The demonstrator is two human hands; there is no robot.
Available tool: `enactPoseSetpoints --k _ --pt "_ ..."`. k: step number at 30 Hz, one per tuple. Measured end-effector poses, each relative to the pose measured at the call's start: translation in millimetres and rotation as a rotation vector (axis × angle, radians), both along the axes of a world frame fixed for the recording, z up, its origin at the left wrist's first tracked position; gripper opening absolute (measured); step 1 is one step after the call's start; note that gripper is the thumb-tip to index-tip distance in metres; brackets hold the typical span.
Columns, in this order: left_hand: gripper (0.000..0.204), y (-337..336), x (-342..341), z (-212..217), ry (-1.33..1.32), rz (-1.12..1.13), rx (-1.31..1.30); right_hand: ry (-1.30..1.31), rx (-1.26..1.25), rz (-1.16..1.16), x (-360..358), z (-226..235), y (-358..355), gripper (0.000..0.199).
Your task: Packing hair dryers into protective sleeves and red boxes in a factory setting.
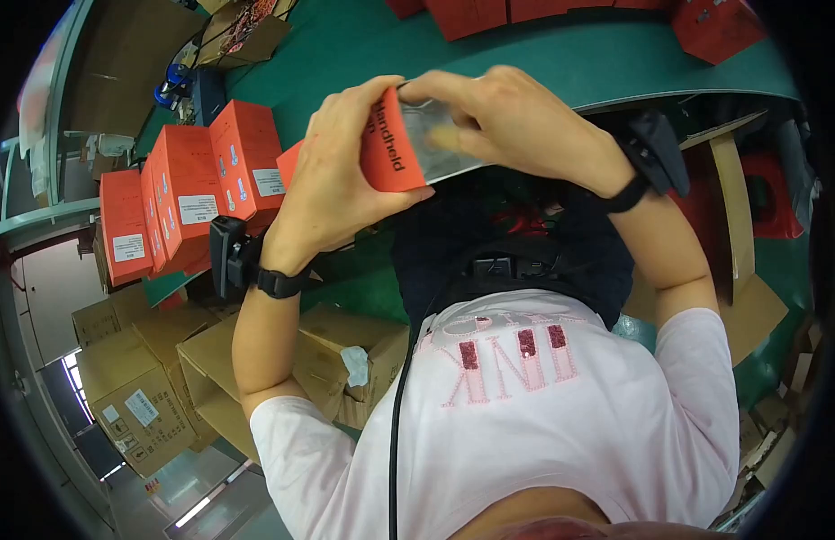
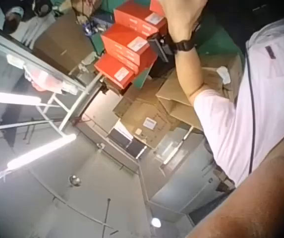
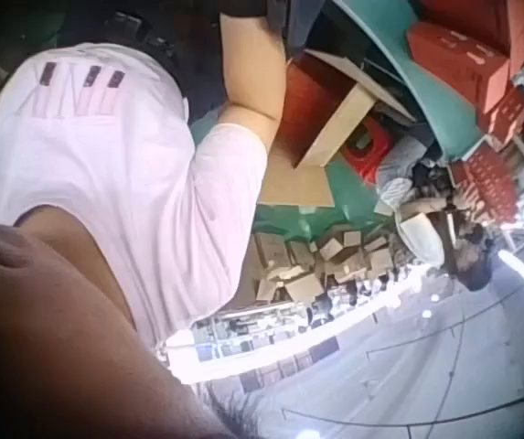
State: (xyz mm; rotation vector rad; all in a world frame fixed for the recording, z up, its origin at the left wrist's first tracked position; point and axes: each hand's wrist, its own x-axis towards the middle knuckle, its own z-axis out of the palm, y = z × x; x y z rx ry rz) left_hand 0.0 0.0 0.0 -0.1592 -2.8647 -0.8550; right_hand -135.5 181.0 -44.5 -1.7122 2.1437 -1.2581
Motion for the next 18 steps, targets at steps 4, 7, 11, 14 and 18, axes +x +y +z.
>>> enactPoseSetpoints --k 4,7,11,14,18 --pt "0.092 1 -7 -3 0.000 -0.043 -0.152 -0.050 -0.154 0.071 -15 -13 -10 0.017" --pt "0.090 -6 -12 -3 0.090 -0.014 -0.202 0.200 -0.047 -0.126 -12 -23 -3 0.033" --pt "0.090 -5 -14 -2 0.106 -0.048 -0.185 -0.069 0.005 -0.014 -18 -16 0 0.042" --pt "0.090 -2 -17 -12 0.083 -0.095 -0.151 -0.147 0.189 0.091 -21 -20 -8 0.039" --pt "0.088 -8 -17 -11 0.027 -0.095 -0.180 0.143 0.044 -0.014 -29 -39 -4 0.023"
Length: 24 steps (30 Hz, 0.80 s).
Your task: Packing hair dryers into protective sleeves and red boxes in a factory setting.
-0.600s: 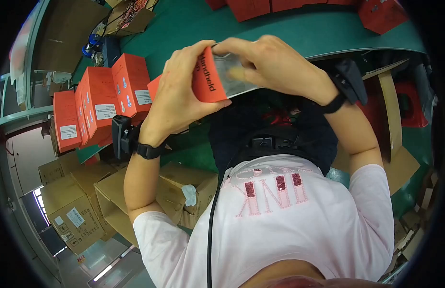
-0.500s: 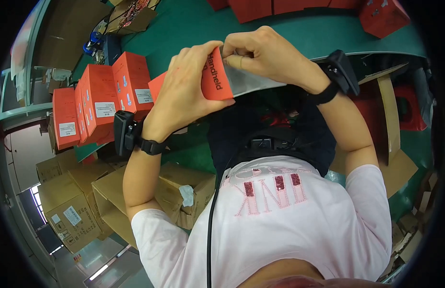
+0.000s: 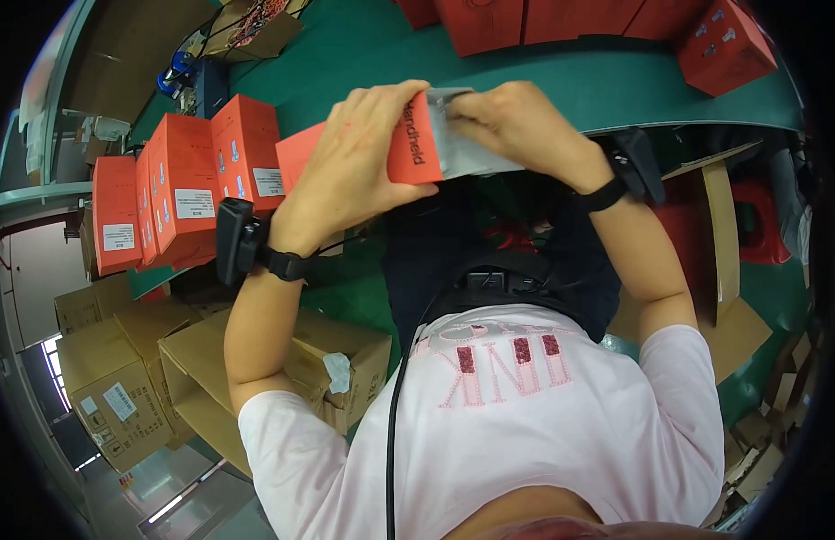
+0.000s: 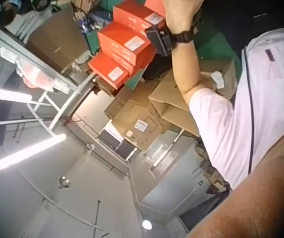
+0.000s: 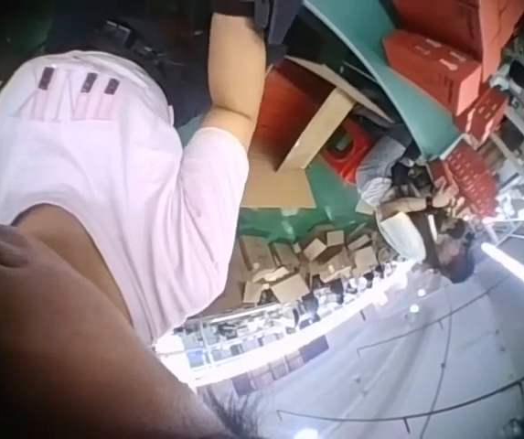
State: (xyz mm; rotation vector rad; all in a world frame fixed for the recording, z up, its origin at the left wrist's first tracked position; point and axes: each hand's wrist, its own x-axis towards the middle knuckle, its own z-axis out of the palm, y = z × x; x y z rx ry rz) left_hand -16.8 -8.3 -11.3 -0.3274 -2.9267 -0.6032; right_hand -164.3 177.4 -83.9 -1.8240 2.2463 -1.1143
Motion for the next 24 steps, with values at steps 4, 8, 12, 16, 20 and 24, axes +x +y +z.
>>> enactPoseSetpoints --k 4,8,12,16,20,24 --pt "0.094 -23 -2 -1 -0.011 0.082 -0.124 -0.041 0.080 -0.209 -40 12 40 0.026" --pt "0.099 -17 -8 -23 0.078 0.090 -0.139 0.110 -0.069 -0.361 -50 8 51 0.034" --pt "0.085 4 -21 -19 0.226 0.104 -0.063 -0.058 -0.056 -0.225 -30 52 36 0.027" --pt "0.082 8 -32 -37 0.210 0.101 -0.023 0.157 -0.029 -0.222 -21 14 5 0.020" --pt "0.083 8 -30 -34 0.134 0.152 0.218 0.150 -0.200 -0.158 -22 16 3 0.013" --pt "0.079 11 -32 -24 0.066 0.191 0.268 0.125 -0.307 -0.208 6 56 -15 0.013"
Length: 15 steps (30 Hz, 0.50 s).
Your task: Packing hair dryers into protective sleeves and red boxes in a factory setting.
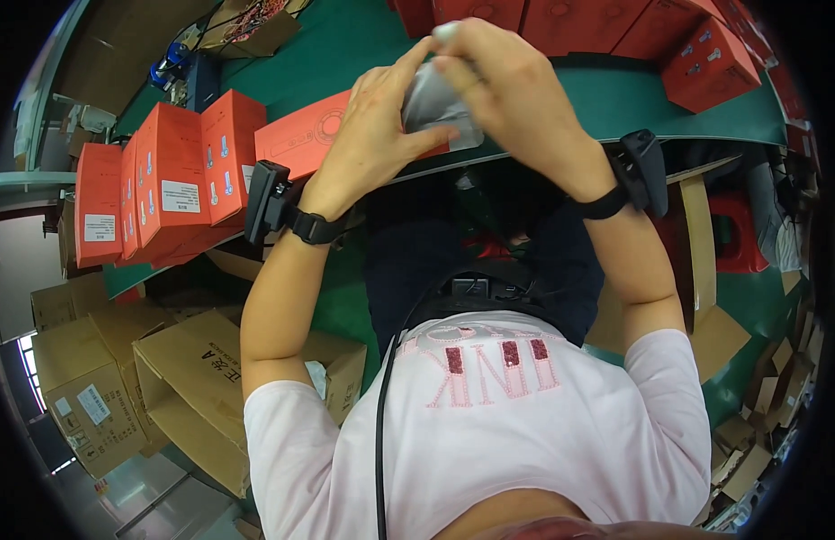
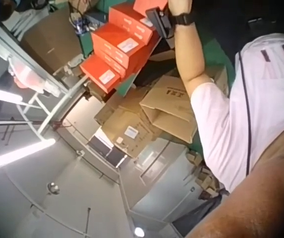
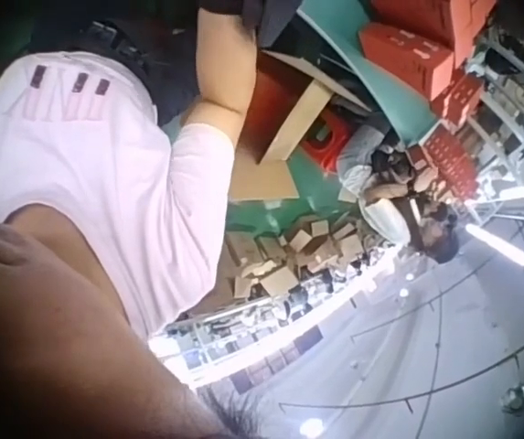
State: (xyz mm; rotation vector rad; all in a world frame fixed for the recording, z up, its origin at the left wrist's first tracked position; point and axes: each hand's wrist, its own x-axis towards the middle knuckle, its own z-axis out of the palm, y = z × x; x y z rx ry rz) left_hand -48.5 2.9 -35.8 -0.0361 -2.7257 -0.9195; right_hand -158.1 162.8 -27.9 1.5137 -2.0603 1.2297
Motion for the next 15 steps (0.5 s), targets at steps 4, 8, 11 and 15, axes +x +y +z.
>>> enactPoseSetpoints --k 4,8,11,15 --pt "0.065 -5 1 -13 0.096 -0.020 0.136 0.480 -0.005 0.117 17 20 -34 0.019" --pt "0.058 -3 -19 -19 0.513 -0.013 0.812 0.240 -0.438 0.080 5 39 -26 0.025" --pt "0.046 -15 -25 12 0.573 -0.086 1.157 -0.248 -0.392 -0.074 0 46 27 0.040" --pt "0.058 -41 -22 27 0.655 -0.058 1.550 -0.534 -0.409 0.045 26 27 42 0.026"
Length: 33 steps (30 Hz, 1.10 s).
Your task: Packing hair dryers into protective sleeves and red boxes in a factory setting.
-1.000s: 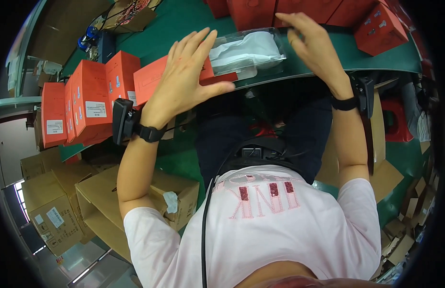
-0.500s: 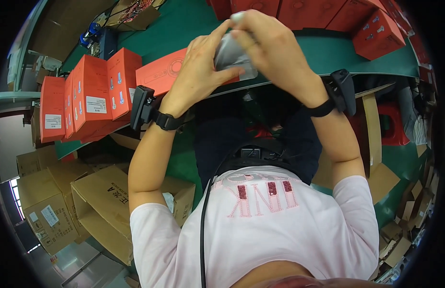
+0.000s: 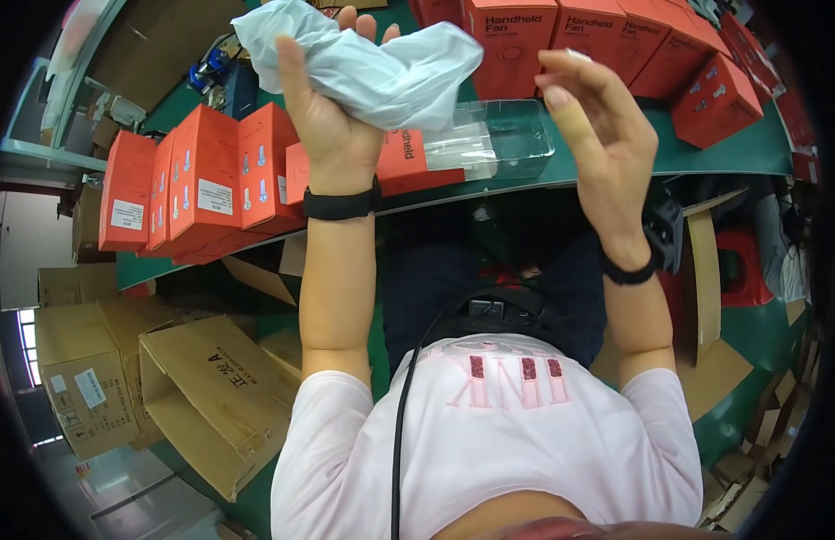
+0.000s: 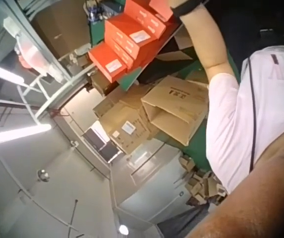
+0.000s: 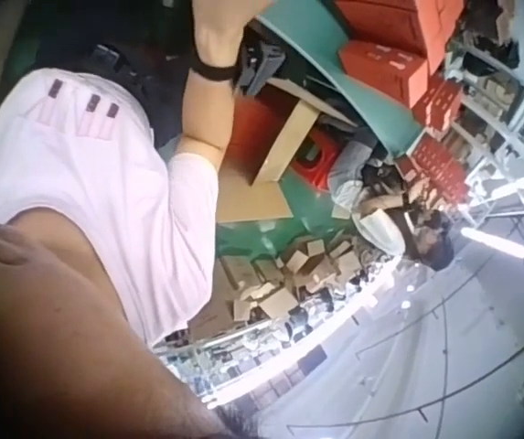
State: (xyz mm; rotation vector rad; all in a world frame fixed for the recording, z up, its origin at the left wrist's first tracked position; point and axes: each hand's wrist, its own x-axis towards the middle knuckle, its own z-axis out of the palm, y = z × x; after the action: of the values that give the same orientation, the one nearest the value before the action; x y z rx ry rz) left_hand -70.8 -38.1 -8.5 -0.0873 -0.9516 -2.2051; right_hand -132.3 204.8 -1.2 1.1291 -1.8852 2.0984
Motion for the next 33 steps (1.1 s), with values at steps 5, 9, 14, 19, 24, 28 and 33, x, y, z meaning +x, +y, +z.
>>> enactPoseSetpoints --k 5,9,14,19,24,28,33 --pt "0.054 12 14 2 0.085 -0.348 0.422 0.400 0.172 0.039 37 20 12 0.019" --pt "0.055 44 11 -9 -0.013 -0.254 0.406 0.336 0.359 0.027 37 5 -15 0.023" --pt "0.044 90 9 -1 -0.169 0.024 0.144 -0.319 0.362 0.359 31 -11 -10 0.036" --pt "0.034 49 16 -10 -0.259 0.241 -0.404 -0.387 0.212 0.321 37 -19 1 0.047" --pt "0.036 17 10 -9 -0.388 0.255 -0.261 -0.609 0.327 0.464 43 -10 22 0.046" --pt "0.040 -4 2 -27 -0.283 -0.128 0.194 -0.656 0.285 0.463 44 -9 20 0.042" --pt "0.041 -17 6 -38 -0.071 -0.681 0.361 -0.635 0.294 0.446 48 -14 20 0.046"
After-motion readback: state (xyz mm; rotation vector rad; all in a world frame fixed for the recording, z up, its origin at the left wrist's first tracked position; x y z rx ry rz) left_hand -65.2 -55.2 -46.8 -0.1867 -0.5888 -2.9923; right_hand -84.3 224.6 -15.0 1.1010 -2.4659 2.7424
